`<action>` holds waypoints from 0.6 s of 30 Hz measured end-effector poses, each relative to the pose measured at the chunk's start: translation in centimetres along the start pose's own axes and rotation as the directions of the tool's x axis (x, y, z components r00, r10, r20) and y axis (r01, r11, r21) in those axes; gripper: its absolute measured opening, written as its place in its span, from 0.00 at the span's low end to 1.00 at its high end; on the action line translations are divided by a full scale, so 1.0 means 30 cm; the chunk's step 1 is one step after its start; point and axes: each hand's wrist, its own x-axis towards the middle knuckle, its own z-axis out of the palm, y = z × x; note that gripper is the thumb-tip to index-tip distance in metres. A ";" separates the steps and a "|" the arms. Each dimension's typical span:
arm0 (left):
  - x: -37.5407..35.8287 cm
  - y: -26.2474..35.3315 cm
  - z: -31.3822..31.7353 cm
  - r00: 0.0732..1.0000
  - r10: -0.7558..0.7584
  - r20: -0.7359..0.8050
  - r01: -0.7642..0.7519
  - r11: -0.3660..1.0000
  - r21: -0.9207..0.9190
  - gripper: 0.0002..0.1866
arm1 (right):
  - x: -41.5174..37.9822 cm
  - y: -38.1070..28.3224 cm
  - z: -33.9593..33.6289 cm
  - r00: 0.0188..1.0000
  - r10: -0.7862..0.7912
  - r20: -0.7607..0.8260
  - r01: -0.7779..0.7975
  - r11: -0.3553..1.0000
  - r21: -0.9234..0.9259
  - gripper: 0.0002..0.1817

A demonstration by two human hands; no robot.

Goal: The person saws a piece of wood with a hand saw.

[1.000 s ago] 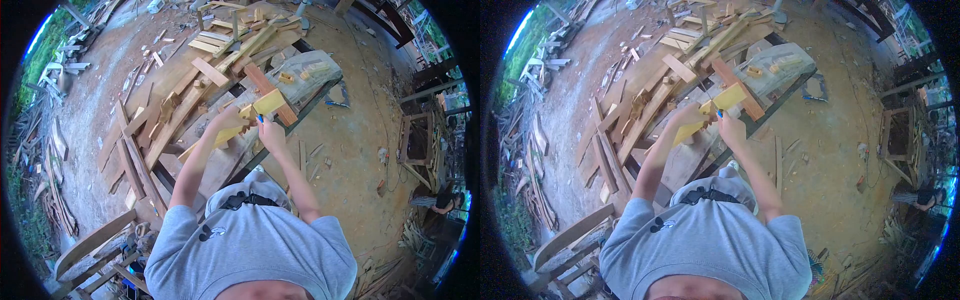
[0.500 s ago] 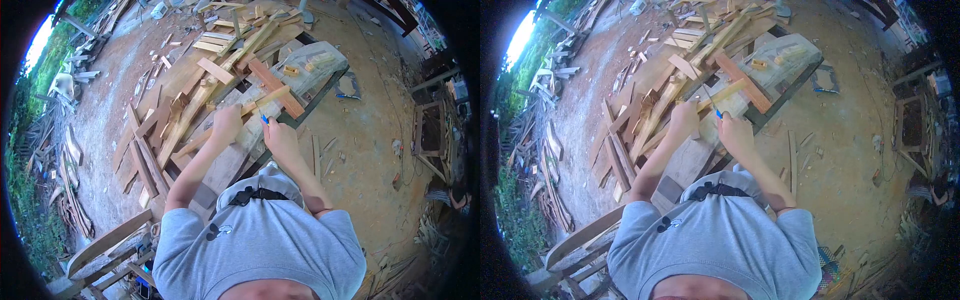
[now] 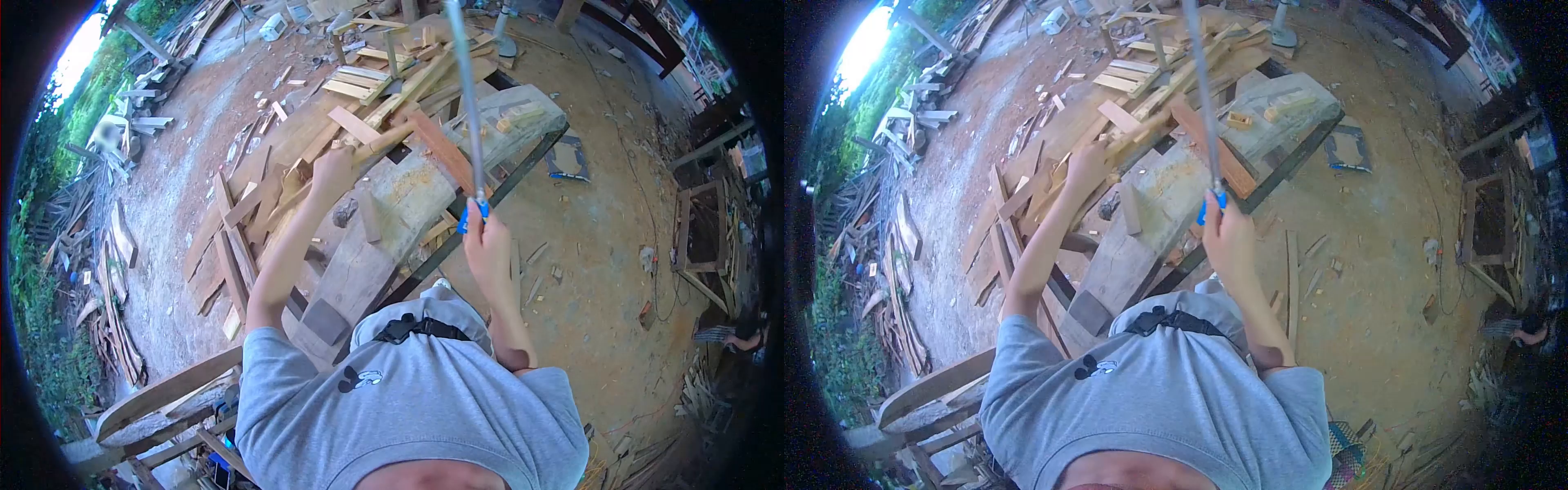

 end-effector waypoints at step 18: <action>-0.109 0.214 -0.555 0.844 0.071 0.531 0.481 0.337 -0.809 0.19 | -0.028 -0.088 -0.017 0.982 -0.156 0.103 0.147 0.985 0.087 0.14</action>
